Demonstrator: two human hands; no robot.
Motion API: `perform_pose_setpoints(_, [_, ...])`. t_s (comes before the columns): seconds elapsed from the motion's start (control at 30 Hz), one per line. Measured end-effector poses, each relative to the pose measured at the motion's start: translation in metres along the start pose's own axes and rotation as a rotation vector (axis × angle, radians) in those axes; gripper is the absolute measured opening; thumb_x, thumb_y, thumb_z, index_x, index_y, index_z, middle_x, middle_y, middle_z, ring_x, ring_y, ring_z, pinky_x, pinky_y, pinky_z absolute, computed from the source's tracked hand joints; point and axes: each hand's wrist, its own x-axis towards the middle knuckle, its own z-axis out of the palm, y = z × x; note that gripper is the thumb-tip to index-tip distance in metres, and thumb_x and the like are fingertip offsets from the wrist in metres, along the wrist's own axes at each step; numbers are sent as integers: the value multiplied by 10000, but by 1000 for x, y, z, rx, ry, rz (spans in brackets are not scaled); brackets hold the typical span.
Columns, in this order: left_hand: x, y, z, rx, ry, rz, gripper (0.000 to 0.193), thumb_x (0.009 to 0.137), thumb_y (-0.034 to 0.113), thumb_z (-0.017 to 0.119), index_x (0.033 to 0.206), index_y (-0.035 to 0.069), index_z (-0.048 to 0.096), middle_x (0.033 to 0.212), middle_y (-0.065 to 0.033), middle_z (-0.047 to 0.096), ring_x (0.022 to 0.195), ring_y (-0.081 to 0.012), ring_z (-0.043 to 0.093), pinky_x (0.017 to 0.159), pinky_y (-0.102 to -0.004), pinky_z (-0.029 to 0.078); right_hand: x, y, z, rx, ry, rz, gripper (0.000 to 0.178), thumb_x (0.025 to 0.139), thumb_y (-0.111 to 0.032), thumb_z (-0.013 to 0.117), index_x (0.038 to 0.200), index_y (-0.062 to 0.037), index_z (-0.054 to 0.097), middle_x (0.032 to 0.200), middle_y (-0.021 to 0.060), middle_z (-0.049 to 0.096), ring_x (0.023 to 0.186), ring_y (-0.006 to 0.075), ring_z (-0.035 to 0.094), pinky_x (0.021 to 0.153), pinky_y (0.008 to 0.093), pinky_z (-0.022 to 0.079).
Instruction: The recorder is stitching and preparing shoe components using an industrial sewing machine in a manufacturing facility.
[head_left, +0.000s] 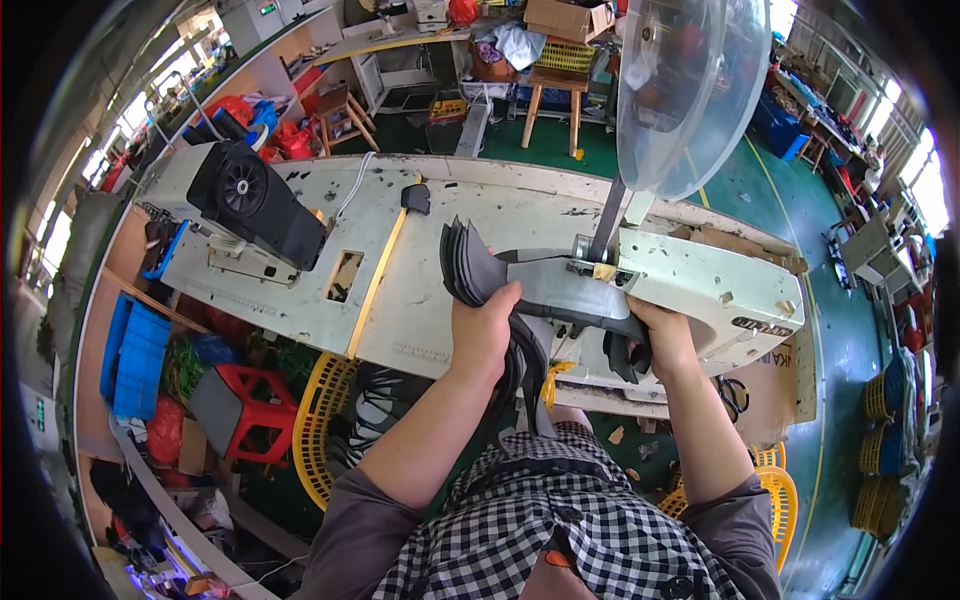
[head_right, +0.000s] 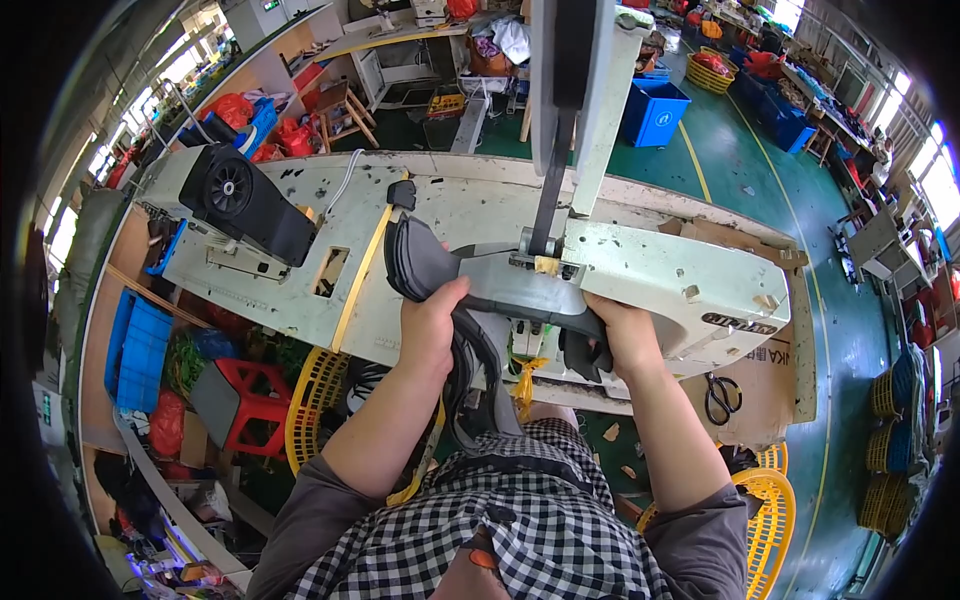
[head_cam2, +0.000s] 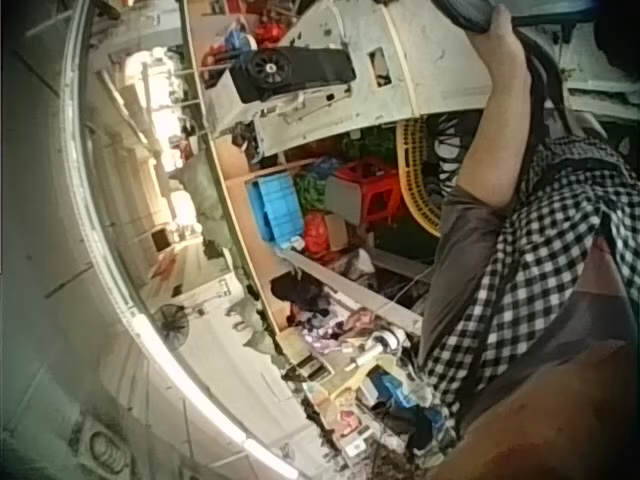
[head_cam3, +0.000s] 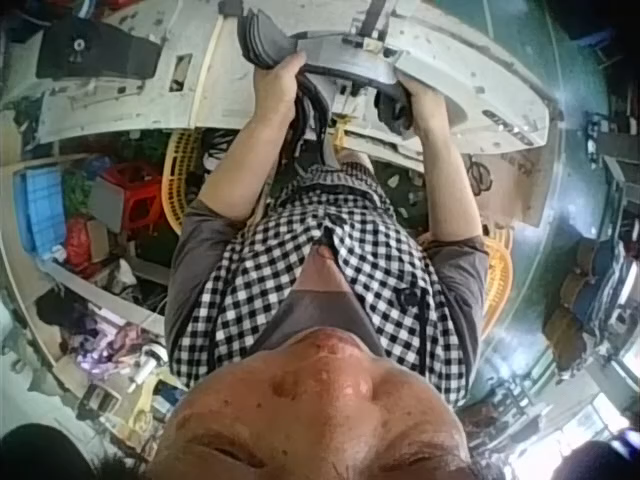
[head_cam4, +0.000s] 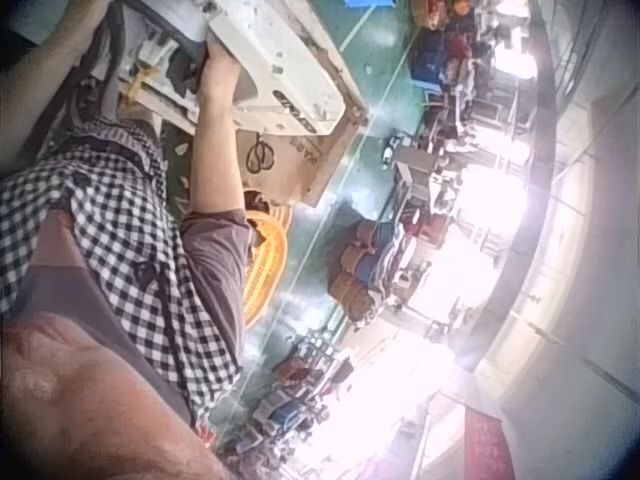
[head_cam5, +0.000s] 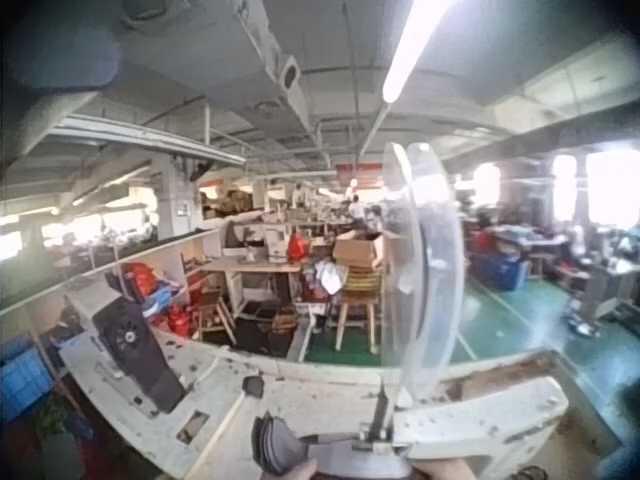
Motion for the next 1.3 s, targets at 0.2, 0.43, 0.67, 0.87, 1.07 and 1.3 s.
perform_pose_setpoints(0.2, [-5, -6, -32, -172, -9, -105, 406, 803, 195, 705, 1139, 26, 552, 1035, -52, 598, 914, -148, 567, 824, -281, 452, 7, 23, -26, 21, 153, -163, 323, 870, -151, 579, 1157, -6, 545, 1094, 76, 585, 973, 162, 553, 826, 283, 451])
perform_pose_setpoints(0.43, [-36, -22, -93, -191, 202, -57, 429, 822, 182, 652, 1194, 22, 510, 900, -45, 580, 829, -153, 564, 761, -293, 442, 23, 121, -42, 580, 58, 246, 260, 888, -196, 555, 1108, -57, 543, 901, 53, 611, 817, 158, 597, 709, 280, 484])
perform_pose_setpoints(0.67, [-59, -17, -135, -243, 357, -20, 442, 801, 40, 574, 1232, 12, 480, 908, -46, 560, 842, -170, 558, 806, -297, 420, -38, 106, 80, -92, -587, 137, 323, 873, -94, 586, 1183, -35, 516, 917, 33, 603, 814, 107, 549, 723, 236, 462])
perform_pose_setpoints(0.87, [-82, -17, -154, -174, 352, 152, 436, 810, 56, 564, 1232, 1, 465, 907, -40, 543, 847, -168, 543, 837, -297, 398, -4, 54, 114, -501, -317, -467, 368, 887, -84, 573, 1250, -67, 516, 913, 17, 607, 813, 76, 530, 727, 231, 449])
perform_pose_setpoints(1.07, [-99, -15, -172, -282, 424, 163, 426, 816, 64, 559, 1223, -9, 460, 920, -37, 525, 862, -159, 520, 844, -296, 394, -8, 39, 124, -456, -388, -508, 353, 905, -47, 516, 1253, 1, 485, 1308, 77, 496, 969, 163, 572, 760, 269, 480])
perform_pose_setpoints(1.3, [-106, -17, -171, -305, 415, 171, 425, 822, 64, 552, 1228, -9, 451, 912, -35, 523, 860, -154, 523, 840, -295, 393, -19, 46, 134, -1308, -350, -864, 305, 834, -119, 586, 1136, -92, 555, 1147, 154, 552, 915, 273, 596, 748, 356, 499])
